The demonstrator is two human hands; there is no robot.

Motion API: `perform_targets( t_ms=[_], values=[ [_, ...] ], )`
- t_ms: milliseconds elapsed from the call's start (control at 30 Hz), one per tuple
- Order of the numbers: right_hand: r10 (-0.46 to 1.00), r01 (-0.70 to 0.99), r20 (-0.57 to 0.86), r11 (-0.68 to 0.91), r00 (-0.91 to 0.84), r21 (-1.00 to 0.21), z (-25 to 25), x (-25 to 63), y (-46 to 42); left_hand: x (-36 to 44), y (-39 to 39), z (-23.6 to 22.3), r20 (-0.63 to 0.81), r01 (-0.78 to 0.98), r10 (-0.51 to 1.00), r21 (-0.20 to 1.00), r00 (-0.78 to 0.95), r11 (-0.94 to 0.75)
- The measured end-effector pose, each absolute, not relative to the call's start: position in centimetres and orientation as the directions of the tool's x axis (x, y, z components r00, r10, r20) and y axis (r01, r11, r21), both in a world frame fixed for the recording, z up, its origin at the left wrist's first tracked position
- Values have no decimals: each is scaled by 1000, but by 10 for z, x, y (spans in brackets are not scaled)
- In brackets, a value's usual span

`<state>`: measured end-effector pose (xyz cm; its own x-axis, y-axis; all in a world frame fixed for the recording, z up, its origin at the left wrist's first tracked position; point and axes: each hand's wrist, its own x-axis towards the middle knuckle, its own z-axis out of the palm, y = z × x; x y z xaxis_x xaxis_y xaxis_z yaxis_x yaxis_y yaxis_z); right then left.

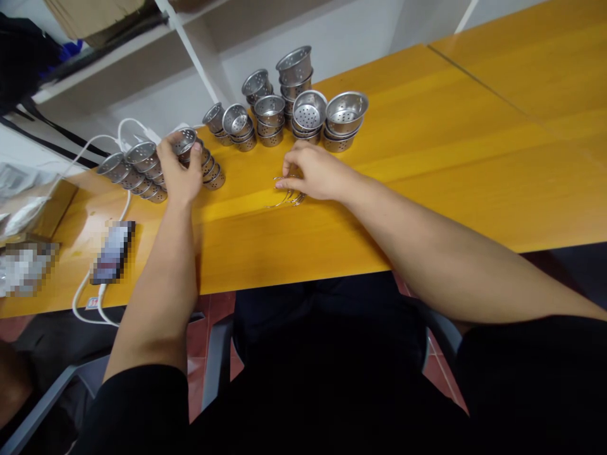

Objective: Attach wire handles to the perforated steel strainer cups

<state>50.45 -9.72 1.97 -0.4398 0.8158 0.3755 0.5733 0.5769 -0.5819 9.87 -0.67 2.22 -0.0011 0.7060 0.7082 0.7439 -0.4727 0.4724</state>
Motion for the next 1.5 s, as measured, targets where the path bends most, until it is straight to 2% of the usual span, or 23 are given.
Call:
perform_targets(
  t_ms=[667,733,833,967,1000,1100,1200,1333,1500],
  values=[
    [824,573,328,560,-463,-599,21,504,-98,91,3,11,660,674,752,557,-4,-485],
    [828,577,327,555,-456,-599,21,504,-98,94,-3,17,668,701,743,519,24,-489],
    [831,585,325,550,-451,-595,22,503,-99,110,-25,37,741,749,665,387,95,-539],
    [832,594,313,548,-457,-589,23,503,-99,155,-67,63,921,698,355,149,160,-700],
    [830,595,308,551,-466,-585,23,504,-98,167,-75,64,917,634,345,145,203,-760],
    [820,600,290,563,-494,-569,20,506,-95,191,-86,51,680,505,625,412,383,-758],
    [814,614,257,566,-520,-550,15,508,-91,188,-74,26,466,443,738,596,487,-669],
    [801,621,228,579,-553,-528,11,510,-87,165,-49,0,347,479,836,698,424,-532],
    [798,602,219,575,-562,-554,12,509,-87,150,-32,-7,305,450,903,790,302,-417]
  ],
)
